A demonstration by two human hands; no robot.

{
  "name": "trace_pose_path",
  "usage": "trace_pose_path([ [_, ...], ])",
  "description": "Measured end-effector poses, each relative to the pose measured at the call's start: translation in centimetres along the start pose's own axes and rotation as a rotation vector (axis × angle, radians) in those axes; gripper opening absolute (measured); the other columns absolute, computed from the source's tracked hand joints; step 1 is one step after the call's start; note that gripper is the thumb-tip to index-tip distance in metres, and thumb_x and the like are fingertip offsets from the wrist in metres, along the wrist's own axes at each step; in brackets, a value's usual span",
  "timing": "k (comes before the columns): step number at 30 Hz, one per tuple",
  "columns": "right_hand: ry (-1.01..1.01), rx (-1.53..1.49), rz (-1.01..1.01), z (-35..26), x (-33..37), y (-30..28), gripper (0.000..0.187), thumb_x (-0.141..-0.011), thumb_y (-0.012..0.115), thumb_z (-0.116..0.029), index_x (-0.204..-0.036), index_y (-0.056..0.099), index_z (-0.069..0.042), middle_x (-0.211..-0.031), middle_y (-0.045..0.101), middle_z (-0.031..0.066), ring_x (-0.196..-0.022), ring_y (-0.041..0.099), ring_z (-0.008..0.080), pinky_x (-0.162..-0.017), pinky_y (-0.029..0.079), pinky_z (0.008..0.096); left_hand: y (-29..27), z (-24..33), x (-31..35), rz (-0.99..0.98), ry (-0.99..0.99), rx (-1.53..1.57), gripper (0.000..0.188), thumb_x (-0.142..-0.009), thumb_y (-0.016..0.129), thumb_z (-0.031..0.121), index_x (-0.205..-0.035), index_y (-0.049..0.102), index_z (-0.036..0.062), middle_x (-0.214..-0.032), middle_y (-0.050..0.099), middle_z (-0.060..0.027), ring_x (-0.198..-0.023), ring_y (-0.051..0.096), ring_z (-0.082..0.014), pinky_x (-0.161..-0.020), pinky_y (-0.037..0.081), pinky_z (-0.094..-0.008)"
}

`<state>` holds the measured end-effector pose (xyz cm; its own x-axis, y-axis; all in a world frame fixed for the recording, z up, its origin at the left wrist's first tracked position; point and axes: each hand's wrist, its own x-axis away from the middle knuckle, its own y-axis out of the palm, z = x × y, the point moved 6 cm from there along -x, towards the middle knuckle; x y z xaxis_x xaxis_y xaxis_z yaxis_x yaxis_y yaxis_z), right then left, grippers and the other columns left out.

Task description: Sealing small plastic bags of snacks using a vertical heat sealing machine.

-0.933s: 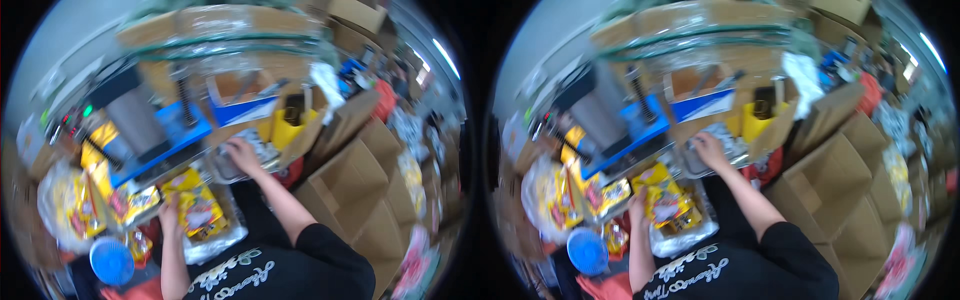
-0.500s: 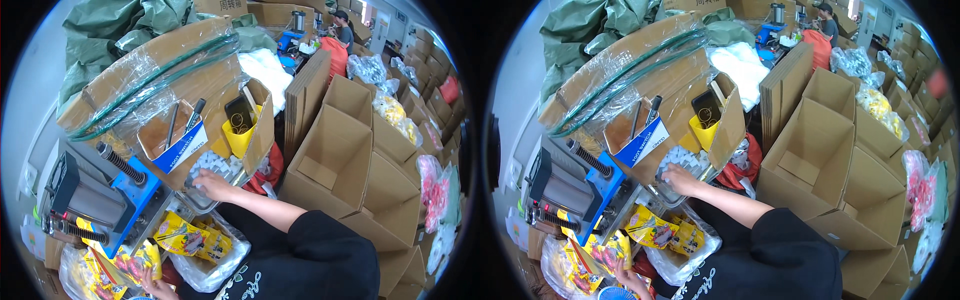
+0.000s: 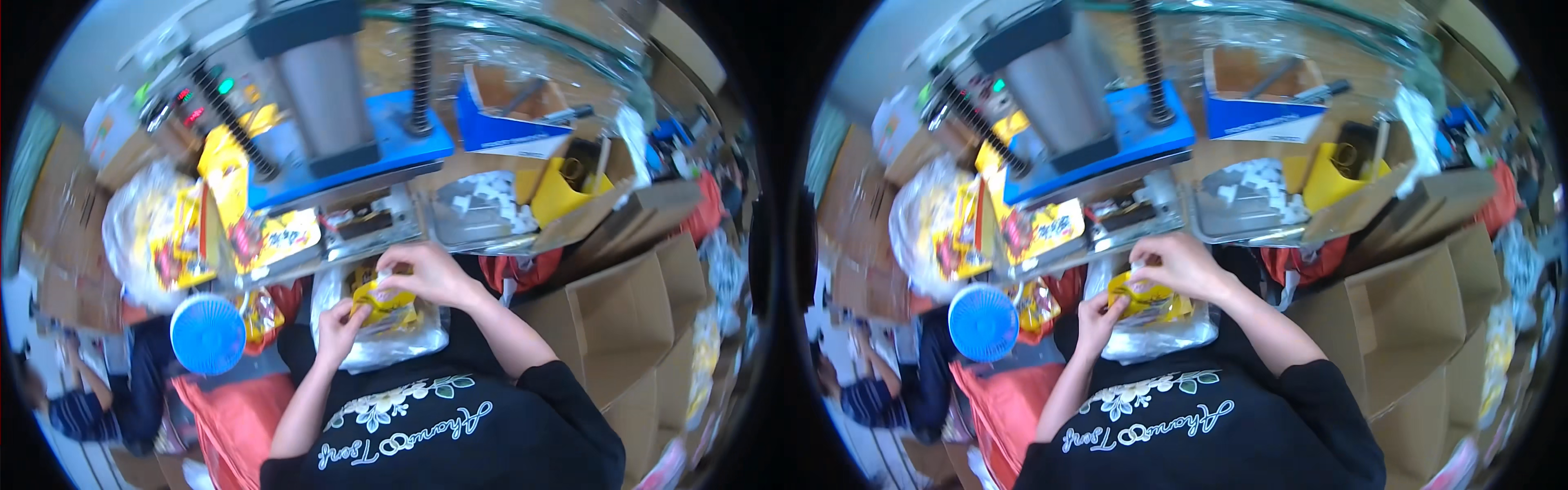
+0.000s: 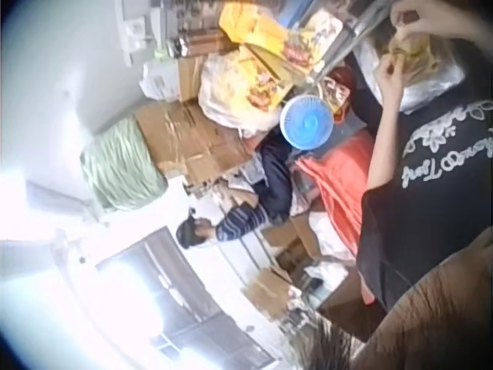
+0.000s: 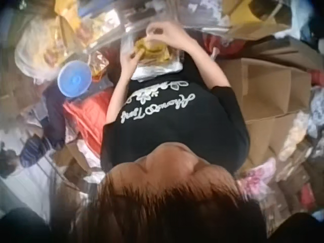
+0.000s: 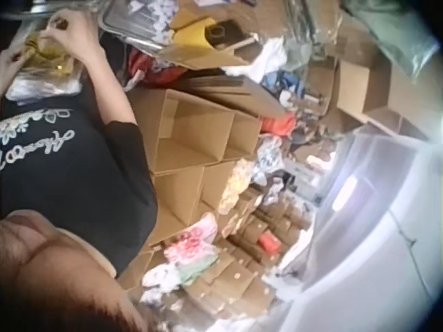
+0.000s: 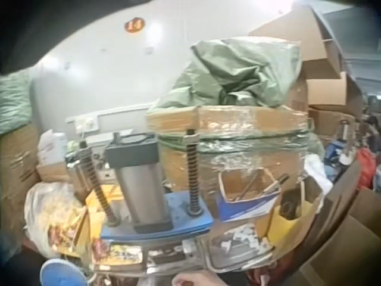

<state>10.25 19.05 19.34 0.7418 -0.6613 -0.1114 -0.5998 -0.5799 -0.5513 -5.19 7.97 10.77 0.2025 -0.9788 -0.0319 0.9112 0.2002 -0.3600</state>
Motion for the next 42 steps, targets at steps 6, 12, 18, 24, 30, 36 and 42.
trace_pose_path([
  [6, 0.020, 0.116, 0.322, 2.6, -0.3, -3.1, 0.035, -0.081, 0.072, -0.017, -0.112, 0.065, -0.002, -0.099, 0.070, 0.0115, -0.093, 0.067, 0.0194, -0.081, 0.051, 0.0318, 0.0, -0.3, -2.9, 0.110, -0.252, 0.287, 0.030, -0.089, 0.067, 0.022, -0.089, 0.068, -0.0082, -0.074, 0.066, -0.0037, -0.069, 0.058, -0.0052, -0.061, 0.047, -0.0227],
  [12, 0.283, 0.747, 0.591, 10.1, 4.0, -13.9, 0.039, -0.088, 0.063, -0.034, -0.114, 0.063, -0.006, -0.092, 0.070, 0.0146, -0.081, 0.068, 0.0327, -0.073, 0.052, 0.0399, 1.2, 0.5, -6.6, 0.198, -0.460, 0.911, 0.022, -0.088, 0.068, 0.014, -0.086, 0.066, -0.0073, -0.080, 0.069, -0.0097, -0.066, 0.066, -0.0134, -0.059, 0.051, -0.0265],
  [18, 0.400, 0.862, 0.516, 13.0, 2.9, -12.1, 0.039, -0.084, 0.066, -0.029, -0.118, 0.057, -0.013, -0.100, 0.066, 0.0154, -0.091, 0.063, 0.0384, -0.076, 0.050, 0.0479, 1.1, -2.3, -7.6, 0.235, -0.392, 0.955, 0.022, -0.089, 0.067, 0.015, -0.086, 0.066, -0.0067, -0.080, 0.070, -0.0106, -0.066, 0.066, -0.0143, -0.058, 0.050, -0.0261],
  [24, 0.206, 0.754, 0.518, 12.0, 0.5, -9.3, 0.029, -0.083, 0.065, -0.022, -0.108, 0.056, -0.010, -0.103, 0.063, 0.0141, -0.093, 0.063, 0.0364, -0.076, 0.049, 0.0469, -8.8, 1.4, -7.6, 0.535, 0.107, -0.424, 0.047, -0.083, 0.072, 0.026, -0.118, 0.059, -0.0021, -0.110, 0.065, -0.0179, -0.103, 0.063, -0.0296, -0.089, 0.047, -0.0375],
  [30, 0.199, 0.364, 0.639, 14.1, 2.0, -11.7, 0.022, -0.087, 0.064, -0.015, -0.106, 0.062, -0.004, -0.085, 0.068, 0.0161, -0.076, 0.067, 0.0291, -0.068, 0.049, 0.0363, -9.7, -1.7, -2.2, 0.539, 0.279, -0.723, 0.046, -0.076, 0.072, 0.013, -0.121, 0.061, 0.0125, -0.126, 0.059, -0.0113, -0.127, 0.048, -0.0271, -0.110, 0.026, -0.0465],
  [36, 0.029, 0.206, 0.577, 7.2, 2.0, -9.3, 0.014, -0.086, 0.065, -0.009, -0.099, 0.067, -0.004, -0.085, 0.062, 0.0052, -0.076, 0.054, 0.0115, -0.068, 0.043, 0.0255, -10.0, 2.5, -1.9, 0.452, 0.179, -0.034, 0.008, -0.086, 0.067, 0.004, -0.091, 0.066, -0.0028, -0.080, 0.061, -0.0051, -0.077, 0.056, -0.0108, -0.069, 0.043, -0.0254],
  [42, -0.246, 0.332, 0.099, -2.3, -0.9, -1.7, 0.016, -0.078, 0.071, -0.011, -0.092, 0.070, -0.003, -0.086, 0.067, 0.0090, -0.079, 0.059, 0.0264, -0.073, 0.047, 0.0340, -3.0, -1.1, -0.4, 0.253, 0.074, -0.027, 0.017, -0.077, 0.070, 0.003, -0.094, 0.071, 0.0016, -0.085, 0.067, -0.0088, -0.072, 0.064, -0.0186, -0.067, 0.048, -0.0259],
])
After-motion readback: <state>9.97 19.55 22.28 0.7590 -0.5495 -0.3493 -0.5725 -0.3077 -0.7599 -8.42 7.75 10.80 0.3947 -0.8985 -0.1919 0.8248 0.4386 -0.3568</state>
